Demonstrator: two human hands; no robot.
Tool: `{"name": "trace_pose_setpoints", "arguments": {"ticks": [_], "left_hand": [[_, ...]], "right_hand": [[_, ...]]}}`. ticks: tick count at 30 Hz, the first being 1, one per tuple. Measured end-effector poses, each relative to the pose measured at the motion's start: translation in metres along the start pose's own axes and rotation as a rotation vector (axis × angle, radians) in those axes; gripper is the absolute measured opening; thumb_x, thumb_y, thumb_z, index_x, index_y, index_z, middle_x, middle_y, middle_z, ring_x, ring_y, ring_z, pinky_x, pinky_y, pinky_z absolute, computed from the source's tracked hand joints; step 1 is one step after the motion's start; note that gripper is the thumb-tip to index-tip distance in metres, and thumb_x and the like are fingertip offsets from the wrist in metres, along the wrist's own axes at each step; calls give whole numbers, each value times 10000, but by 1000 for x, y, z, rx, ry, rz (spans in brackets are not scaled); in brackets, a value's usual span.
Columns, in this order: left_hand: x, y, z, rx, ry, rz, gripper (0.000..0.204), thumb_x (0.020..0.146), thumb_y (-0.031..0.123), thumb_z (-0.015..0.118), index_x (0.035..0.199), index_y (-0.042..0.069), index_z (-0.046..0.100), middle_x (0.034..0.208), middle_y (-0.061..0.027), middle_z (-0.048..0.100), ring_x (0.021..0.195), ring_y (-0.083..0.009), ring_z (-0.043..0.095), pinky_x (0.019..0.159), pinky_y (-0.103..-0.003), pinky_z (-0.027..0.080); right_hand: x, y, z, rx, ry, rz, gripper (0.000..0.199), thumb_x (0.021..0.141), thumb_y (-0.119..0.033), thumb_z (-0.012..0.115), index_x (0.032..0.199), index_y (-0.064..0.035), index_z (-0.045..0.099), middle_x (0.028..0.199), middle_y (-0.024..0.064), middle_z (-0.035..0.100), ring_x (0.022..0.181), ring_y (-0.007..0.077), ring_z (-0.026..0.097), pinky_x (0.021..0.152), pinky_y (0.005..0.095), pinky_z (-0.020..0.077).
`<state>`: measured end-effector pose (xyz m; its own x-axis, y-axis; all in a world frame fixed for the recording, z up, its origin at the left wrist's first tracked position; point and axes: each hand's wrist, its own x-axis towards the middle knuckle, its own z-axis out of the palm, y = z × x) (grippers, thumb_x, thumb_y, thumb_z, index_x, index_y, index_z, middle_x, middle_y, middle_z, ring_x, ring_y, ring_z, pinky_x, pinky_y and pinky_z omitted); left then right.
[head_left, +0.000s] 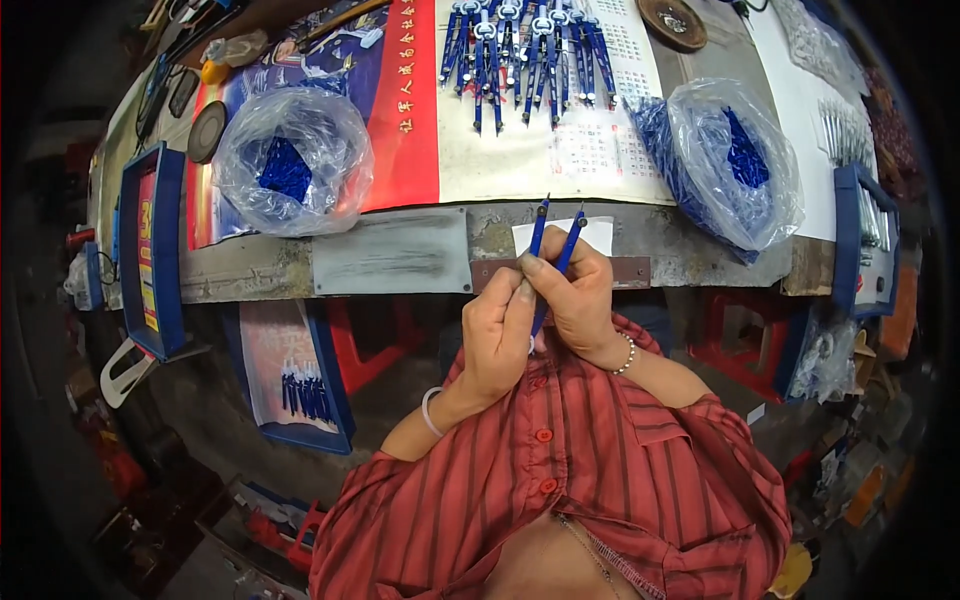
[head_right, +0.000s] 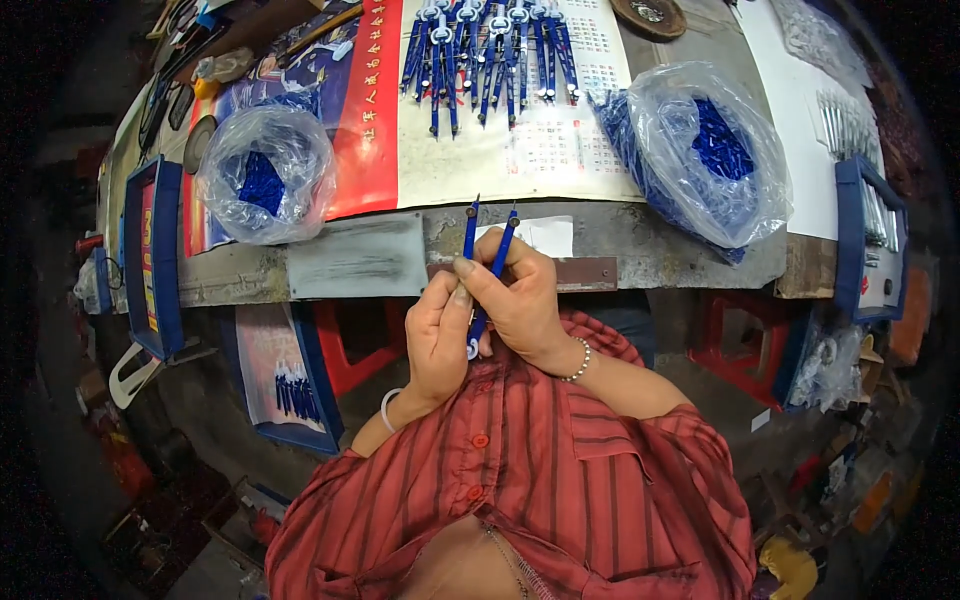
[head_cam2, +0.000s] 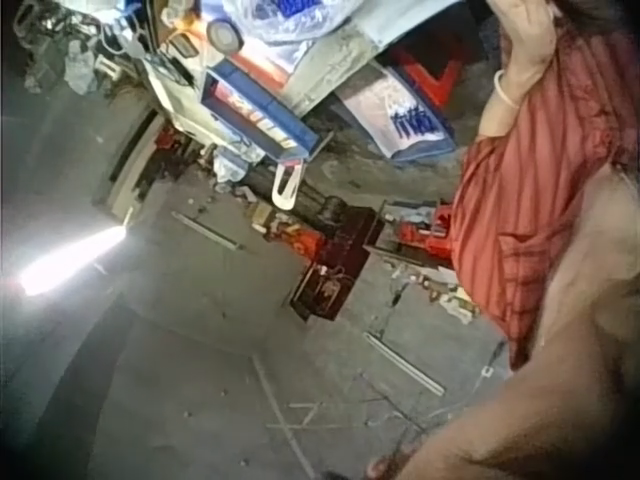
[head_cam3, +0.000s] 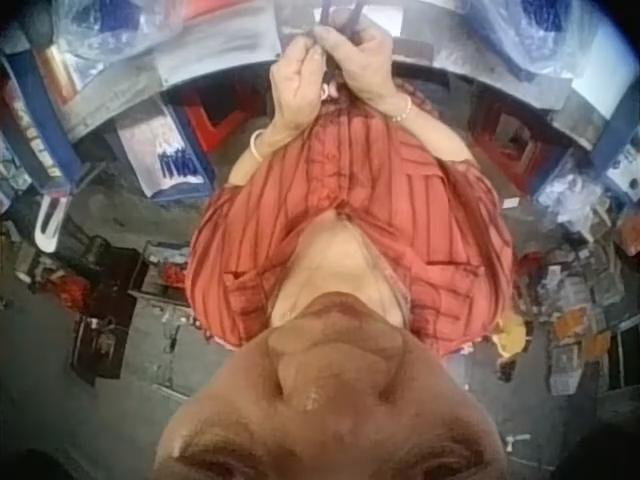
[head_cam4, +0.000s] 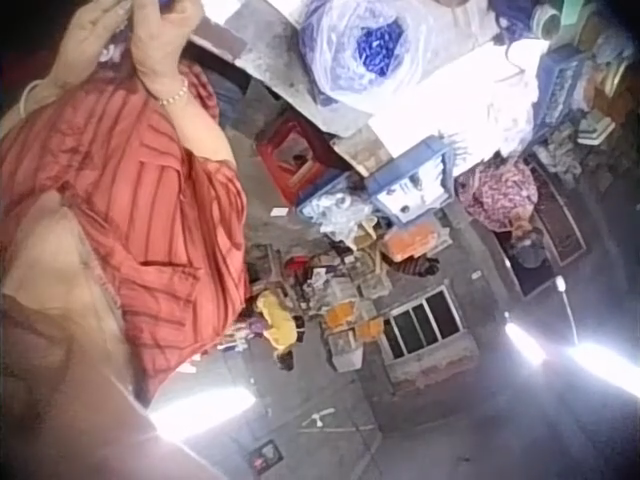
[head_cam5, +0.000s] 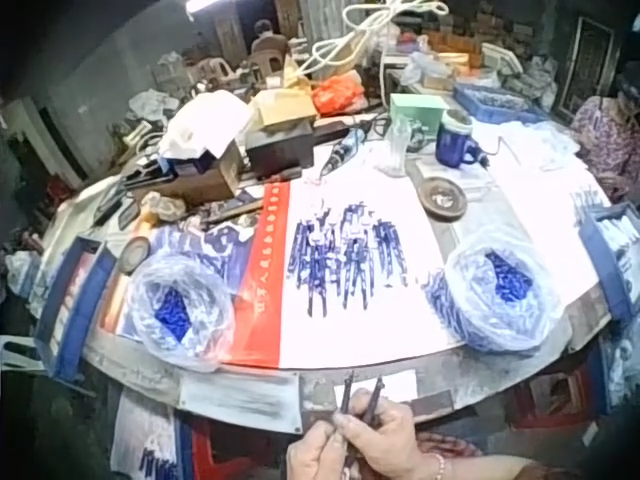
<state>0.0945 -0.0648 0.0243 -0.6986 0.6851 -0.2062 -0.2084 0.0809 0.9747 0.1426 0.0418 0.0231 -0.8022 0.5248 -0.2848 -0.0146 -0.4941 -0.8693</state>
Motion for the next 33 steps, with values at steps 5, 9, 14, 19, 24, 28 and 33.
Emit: {"name": "trace_pose_setpoints", "arguments": {"ticks": [5,9,14,19,24,28,33], "left_hand": [[1,1,-3,59,-9,18,205,973,143,407,886,-1,525,650,-1,532,481,-32,463,443,-189,367],[1,1,-1,75,5,42,212,970,146,418,869,-1,533,631,-3,539,477,-35,487,439,-190,378],[1,-5,0,115,-5,53,207,968,146,429,867,-1,533,634,-4,541,482,-33,500,442,-185,386],[1,-1,-4,-47,99,-59,251,971,169,437,801,4,524,562,-4,506,460,-51,484,424,-219,376],[7,-3,-8,-11,127,-6,278,981,185,425,791,4,516,564,0,499,463,-40,467,421,-216,382],[8,-2,-7,41,86,8,278,989,208,408,803,21,498,612,5,498,456,-36,456,414,-197,370],[5,-5,-6,6,100,-31,243,965,154,440,780,11,506,550,7,475,461,-43,447,415,-223,354]], "right_hand": [[8,0,4,-74,42,-40,221,866,-51,577,663,-52,487,671,-47,461,609,24,383,548,194,320],[15,1,-1,-111,44,-102,262,872,-78,576,630,-66,477,641,-46,458,594,33,403,547,201,339],[26,8,-5,-14,57,-167,238,880,-111,605,670,-65,503,614,-62,450,550,15,359,482,195,299],[24,-8,-12,-61,-23,44,94,870,-69,576,785,-44,545,685,-22,513,622,47,477,600,197,411],[-5,-1,-15,-14,-152,104,75,879,-53,597,906,-9,542,807,5,554,641,51,527,568,192,445],[-5,6,-14,0,-73,82,72,888,-65,594,883,-6,552,769,1,565,634,34,514,518,179,424],[3,8,-15,-58,-3,-21,63,884,-74,593,867,-14,583,749,-16,567,618,22,487,493,177,385]]}}
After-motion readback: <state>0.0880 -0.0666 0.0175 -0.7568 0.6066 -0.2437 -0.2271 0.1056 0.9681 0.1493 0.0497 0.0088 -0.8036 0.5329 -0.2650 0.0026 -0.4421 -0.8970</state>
